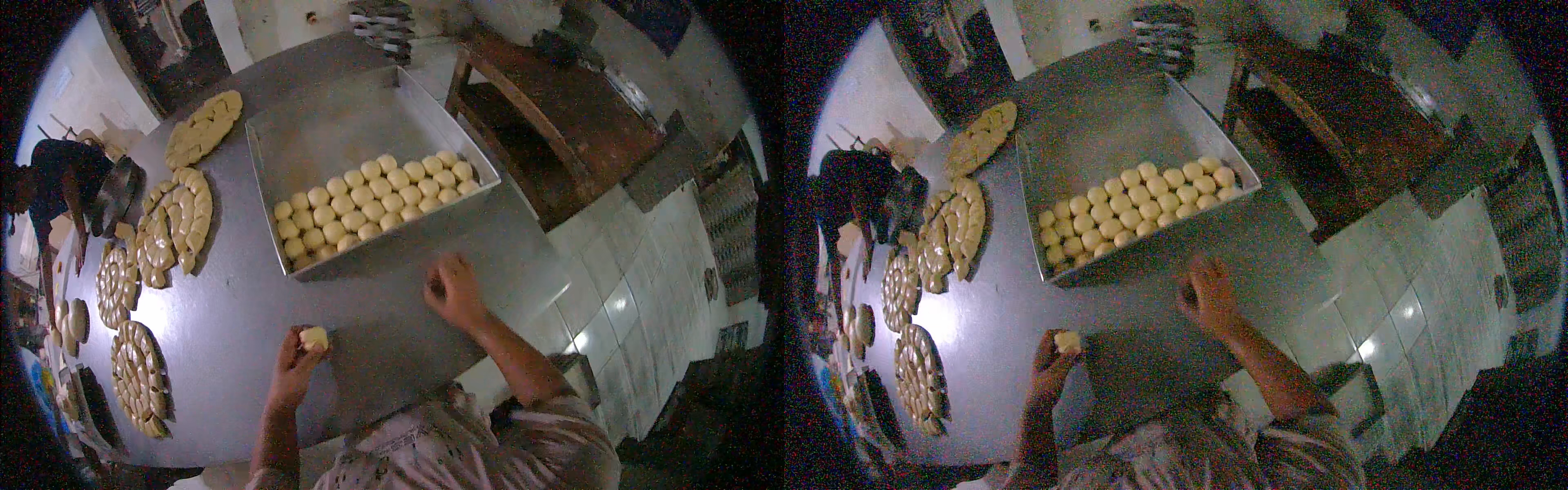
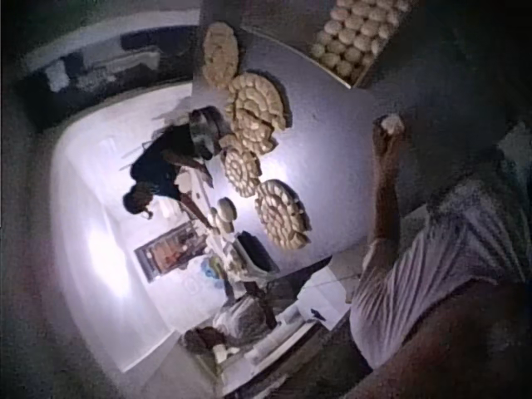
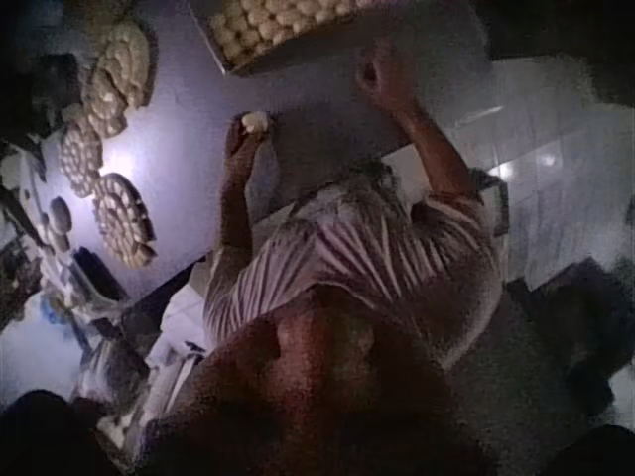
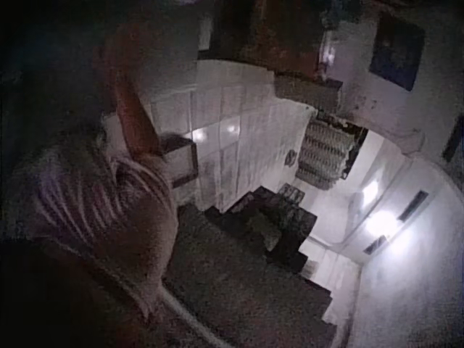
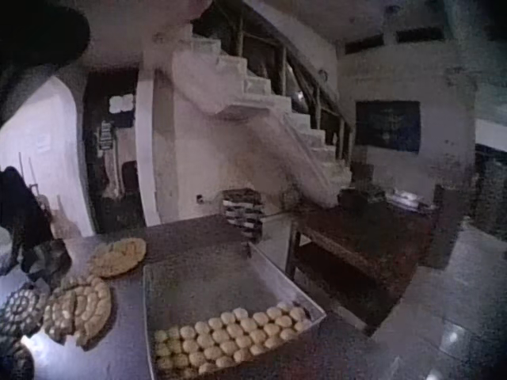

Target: The person picks up pieces of shaped dough from a metal table and places them into a rectangular metal baking tray.

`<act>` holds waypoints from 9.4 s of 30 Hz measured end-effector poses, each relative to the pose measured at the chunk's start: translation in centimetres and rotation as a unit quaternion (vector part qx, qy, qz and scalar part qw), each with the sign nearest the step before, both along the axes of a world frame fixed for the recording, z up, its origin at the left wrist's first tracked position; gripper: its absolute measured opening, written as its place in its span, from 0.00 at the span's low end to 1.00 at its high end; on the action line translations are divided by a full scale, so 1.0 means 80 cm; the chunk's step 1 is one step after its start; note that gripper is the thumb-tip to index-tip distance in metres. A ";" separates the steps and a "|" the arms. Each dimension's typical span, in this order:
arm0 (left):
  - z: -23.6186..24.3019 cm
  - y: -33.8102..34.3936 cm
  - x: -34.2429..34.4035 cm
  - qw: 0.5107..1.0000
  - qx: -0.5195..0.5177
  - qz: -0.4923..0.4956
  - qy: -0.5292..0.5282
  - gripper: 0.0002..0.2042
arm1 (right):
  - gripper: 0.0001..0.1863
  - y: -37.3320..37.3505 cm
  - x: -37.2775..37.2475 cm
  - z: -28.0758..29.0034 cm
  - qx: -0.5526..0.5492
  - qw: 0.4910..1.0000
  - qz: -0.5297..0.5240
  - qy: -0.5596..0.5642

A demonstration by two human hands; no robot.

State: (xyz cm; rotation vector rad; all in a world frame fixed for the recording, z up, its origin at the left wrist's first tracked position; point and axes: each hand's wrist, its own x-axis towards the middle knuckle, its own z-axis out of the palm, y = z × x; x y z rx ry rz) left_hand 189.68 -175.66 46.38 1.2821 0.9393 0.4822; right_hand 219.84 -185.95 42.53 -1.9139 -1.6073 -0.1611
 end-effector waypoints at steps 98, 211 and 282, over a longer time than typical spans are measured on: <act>-0.007 0.010 -0.016 0.985 0.115 -0.010 0.127 0.09 | 0.17 0.042 -0.038 0.006 -0.065 0.997 -0.021 0.040; 0.000 0.025 -0.061 0.983 0.066 0.141 -0.095 0.05 | 0.22 -0.002 0.008 0.029 -0.085 0.970 -0.170 -0.149; -0.047 0.344 -0.069 0.749 0.583 0.189 0.251 0.16 | 0.15 0.110 -0.173 0.008 -0.011 0.960 0.258 -0.105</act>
